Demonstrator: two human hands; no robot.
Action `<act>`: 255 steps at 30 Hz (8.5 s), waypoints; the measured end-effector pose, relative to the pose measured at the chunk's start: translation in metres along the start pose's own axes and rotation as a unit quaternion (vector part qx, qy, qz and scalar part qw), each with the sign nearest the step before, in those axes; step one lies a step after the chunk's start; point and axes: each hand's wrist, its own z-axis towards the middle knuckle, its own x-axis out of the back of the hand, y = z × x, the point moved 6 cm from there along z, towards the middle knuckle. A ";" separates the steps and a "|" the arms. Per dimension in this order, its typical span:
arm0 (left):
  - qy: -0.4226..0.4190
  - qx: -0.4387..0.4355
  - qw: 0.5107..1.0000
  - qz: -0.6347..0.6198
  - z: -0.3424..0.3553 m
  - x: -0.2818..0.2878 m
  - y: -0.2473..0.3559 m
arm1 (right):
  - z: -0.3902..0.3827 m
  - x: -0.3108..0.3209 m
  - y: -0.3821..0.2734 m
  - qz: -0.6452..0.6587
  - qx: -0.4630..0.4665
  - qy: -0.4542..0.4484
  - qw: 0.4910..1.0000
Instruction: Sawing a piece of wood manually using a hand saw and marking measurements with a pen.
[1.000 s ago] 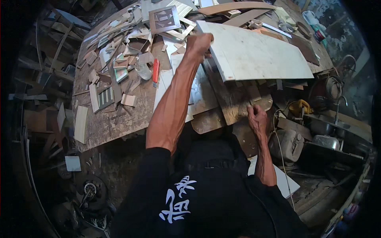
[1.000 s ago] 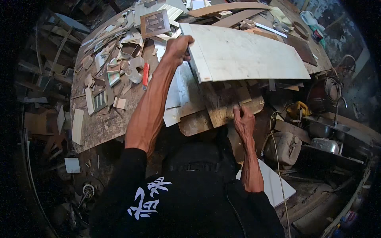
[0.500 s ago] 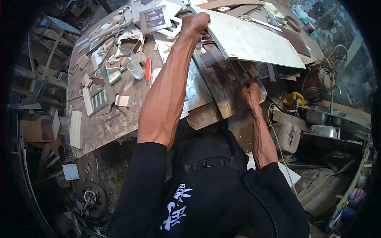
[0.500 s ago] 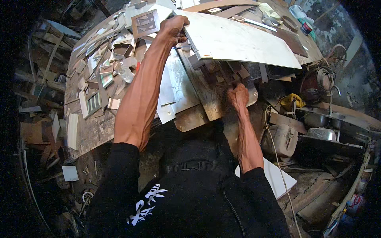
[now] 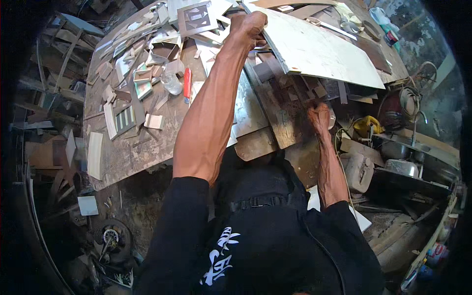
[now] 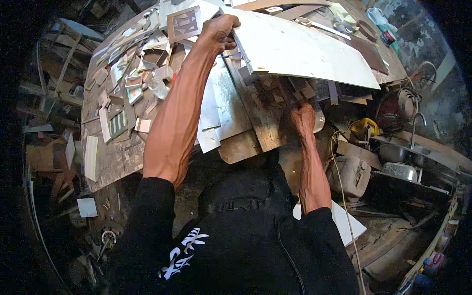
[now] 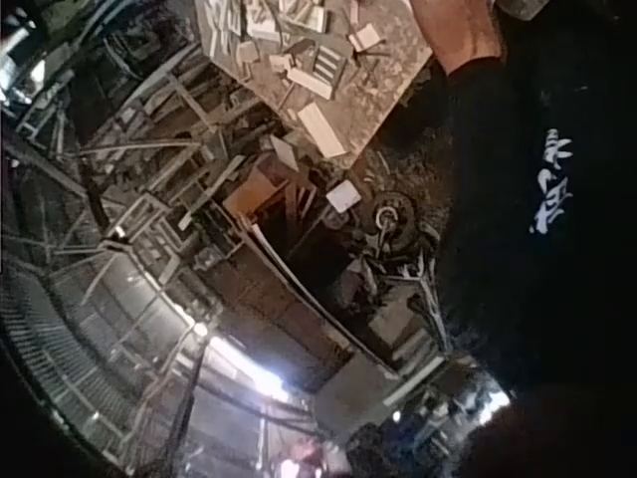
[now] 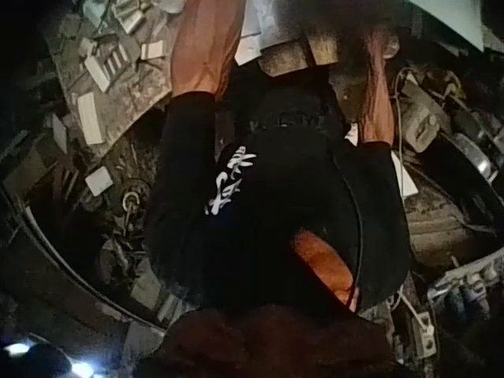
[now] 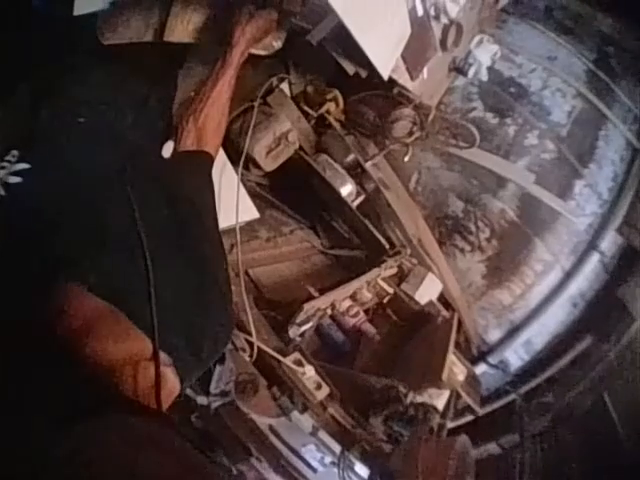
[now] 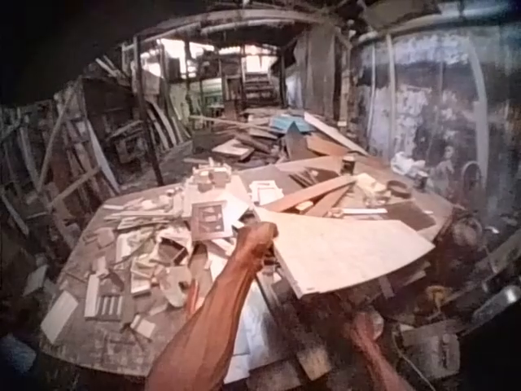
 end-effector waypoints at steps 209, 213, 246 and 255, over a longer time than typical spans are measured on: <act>-0.183 -0.030 0.963 0.195 -0.132 0.001 -0.127 | -0.070 -0.080 -0.083 -0.006 0.070 -0.144 0.987; -0.182 -0.115 0.934 0.284 -0.146 -0.004 -0.118 | -0.077 -0.082 -0.093 0.011 0.070 -0.134 0.988; -0.577 -0.257 0.741 -0.230 -0.258 -0.005 0.067 | -0.199 -0.001 -0.279 0.328 0.393 -0.414 0.753; -0.487 -0.279 0.800 -0.212 -0.256 0.008 0.054 | -0.227 -0.061 -0.307 0.324 0.380 -0.478 0.723</act>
